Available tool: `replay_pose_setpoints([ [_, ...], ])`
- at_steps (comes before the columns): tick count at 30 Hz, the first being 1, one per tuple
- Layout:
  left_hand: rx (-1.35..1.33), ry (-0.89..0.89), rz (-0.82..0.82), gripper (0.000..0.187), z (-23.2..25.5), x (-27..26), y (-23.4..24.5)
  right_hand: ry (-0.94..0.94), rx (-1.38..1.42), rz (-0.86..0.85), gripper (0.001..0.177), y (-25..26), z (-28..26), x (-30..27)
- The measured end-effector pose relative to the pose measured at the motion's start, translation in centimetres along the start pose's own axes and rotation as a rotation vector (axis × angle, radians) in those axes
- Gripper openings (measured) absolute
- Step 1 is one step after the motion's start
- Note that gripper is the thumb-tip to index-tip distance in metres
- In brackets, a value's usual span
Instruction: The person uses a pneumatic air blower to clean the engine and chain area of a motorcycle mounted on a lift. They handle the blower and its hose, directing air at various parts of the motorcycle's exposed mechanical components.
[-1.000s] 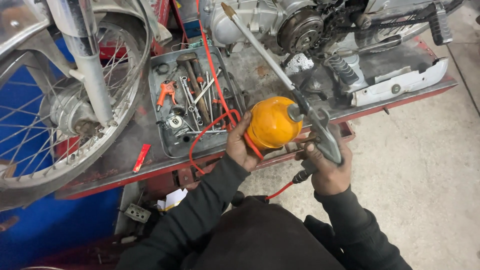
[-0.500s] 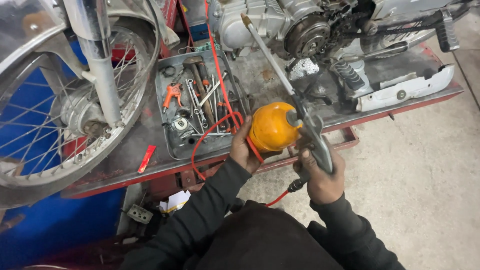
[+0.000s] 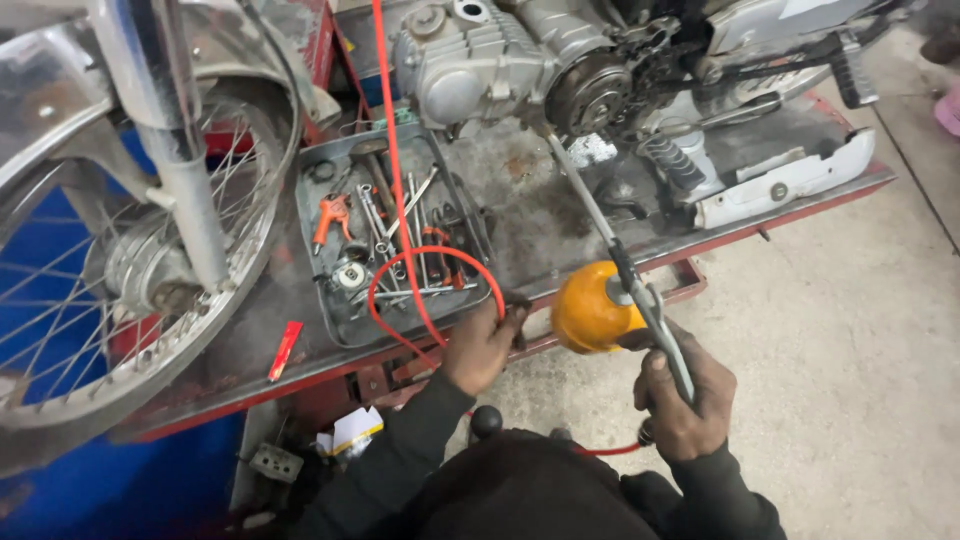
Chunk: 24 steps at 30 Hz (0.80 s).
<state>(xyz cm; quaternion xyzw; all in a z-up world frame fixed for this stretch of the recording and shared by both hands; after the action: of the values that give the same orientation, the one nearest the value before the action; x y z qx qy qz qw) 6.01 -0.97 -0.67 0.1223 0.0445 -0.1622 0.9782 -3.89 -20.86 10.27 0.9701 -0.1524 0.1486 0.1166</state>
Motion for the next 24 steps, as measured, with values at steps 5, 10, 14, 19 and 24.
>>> replay_pose_setpoints([
  [5, 0.743, -0.356, 0.136, 0.028, 2.5, -2.9, -0.6, -0.064, -0.207, 0.154, 0.042, 2.4, -0.2, -0.6],
  [10, 0.826, -0.436, 0.251, 0.034, 4.6, -4.1, 1.2, -0.043, -0.281, 0.251, 0.048, 4.4, -0.3, -0.4],
  [14, 0.885, -0.371, 0.189, 0.028, 3.7, -4.6, 1.9, 0.01, -0.316, 0.242, 0.048, 5.2, -1.5, 0.5],
  [19, 0.97, -0.492, 0.326, 0.036, 3.1, -5.9, 2.4, 0.086, -0.188, 0.256, 0.041, 5.3, -2.7, 2.1],
  [24, 0.983, -0.521, 0.407, 0.026, 2.8, -6.7, 2.2, 0.119, -0.08, 0.261, 0.038, 6.2, -2.0, 3.2],
])
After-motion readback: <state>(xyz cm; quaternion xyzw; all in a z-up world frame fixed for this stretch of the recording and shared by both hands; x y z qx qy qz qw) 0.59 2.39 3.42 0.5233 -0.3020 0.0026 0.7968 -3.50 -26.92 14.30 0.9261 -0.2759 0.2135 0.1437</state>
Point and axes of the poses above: each hand's wrist, its own x-axis towards the middle knuckle, its own y-axis out of the back of the hand, z = x × y, the point moved 8 cm from there along x, towards the middle knuckle, and after that the axes turned 1 degree about x, right-handed, at the moved point
